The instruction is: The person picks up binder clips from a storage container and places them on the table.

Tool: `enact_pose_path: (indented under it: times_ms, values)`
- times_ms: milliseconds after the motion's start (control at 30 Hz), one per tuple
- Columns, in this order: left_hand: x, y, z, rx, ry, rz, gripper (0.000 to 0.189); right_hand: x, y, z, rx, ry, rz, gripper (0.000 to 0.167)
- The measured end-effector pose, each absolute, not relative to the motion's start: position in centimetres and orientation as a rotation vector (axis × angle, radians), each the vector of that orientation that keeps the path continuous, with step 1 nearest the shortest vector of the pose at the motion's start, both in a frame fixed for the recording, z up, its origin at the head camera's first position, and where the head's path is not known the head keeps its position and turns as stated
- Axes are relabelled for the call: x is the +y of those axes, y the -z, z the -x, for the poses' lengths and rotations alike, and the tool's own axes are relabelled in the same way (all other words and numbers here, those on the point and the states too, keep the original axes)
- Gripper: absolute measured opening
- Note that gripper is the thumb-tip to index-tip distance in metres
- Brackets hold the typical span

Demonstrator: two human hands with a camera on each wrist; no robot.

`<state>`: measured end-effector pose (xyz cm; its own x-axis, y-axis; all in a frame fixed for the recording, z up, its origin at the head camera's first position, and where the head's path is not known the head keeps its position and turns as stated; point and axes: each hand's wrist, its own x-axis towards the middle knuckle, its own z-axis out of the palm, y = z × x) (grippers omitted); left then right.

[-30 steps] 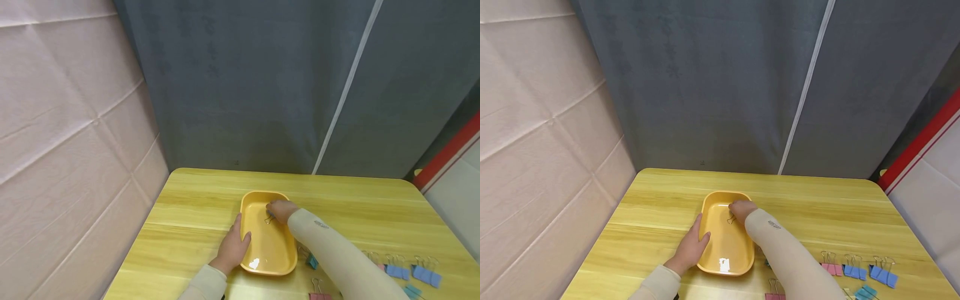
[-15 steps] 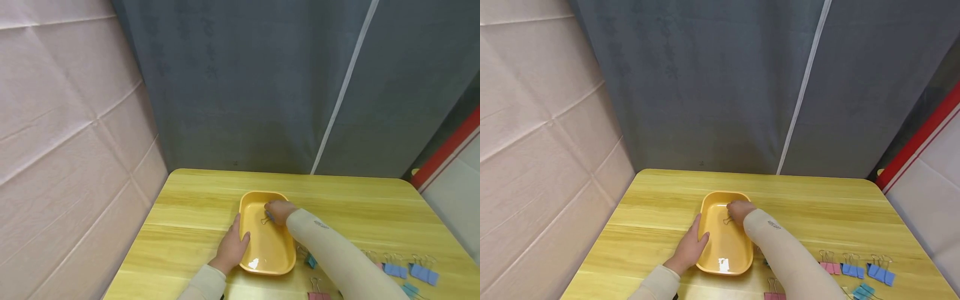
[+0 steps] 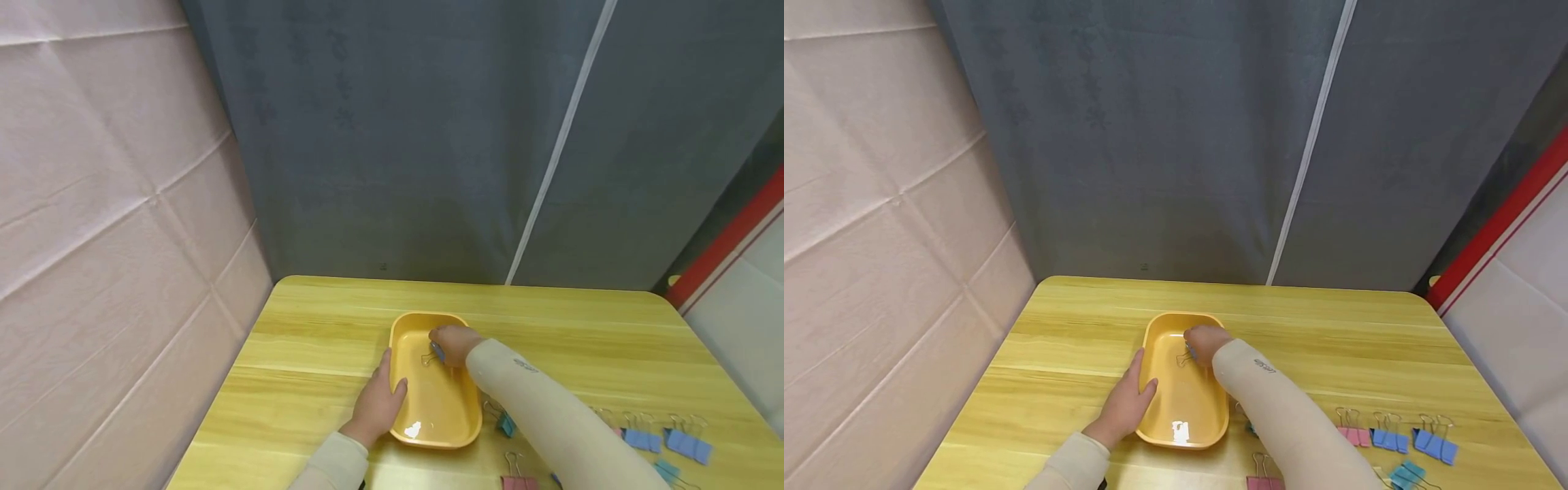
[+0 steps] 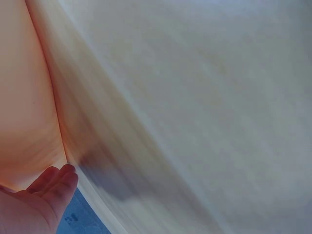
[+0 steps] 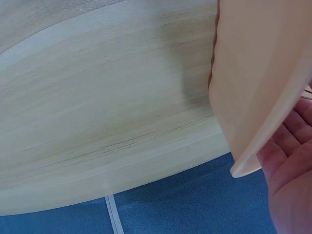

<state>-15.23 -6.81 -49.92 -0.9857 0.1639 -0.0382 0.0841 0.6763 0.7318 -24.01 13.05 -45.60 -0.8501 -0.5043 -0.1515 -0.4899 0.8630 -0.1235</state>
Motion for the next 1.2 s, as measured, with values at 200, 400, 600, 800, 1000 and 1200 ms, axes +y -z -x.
enact_pose_path:
  times_ms: [200,400,600,800,1000,1200]
  values:
    - [-6.8,50.0,15.2,2.790,-1.199,-0.208,0.068,13.3,45.3,24.0,2.853,0.148,0.758,0.033]
    - [-6.9,50.2,15.4,2.792,-1.190,-0.206,0.069,13.6,44.6,23.9,2.883,0.172,0.772,0.026]
    - [-6.9,50.2,15.5,2.797,-1.207,-0.203,0.068,13.6,43.4,23.6,2.896,0.232,0.779,0.016]
    - [-6.7,50.2,15.5,2.802,-1.210,-0.203,0.069,14.0,42.5,23.2,2.884,0.291,0.761,0.020]
    - [-6.6,50.2,15.6,2.804,-1.202,-0.199,0.069,14.9,41.6,22.8,2.894,0.323,0.777,0.025]
    - [-6.7,50.2,15.6,2.793,-1.197,-0.202,0.070,16.0,41.1,22.5,2.907,0.307,0.765,0.032]
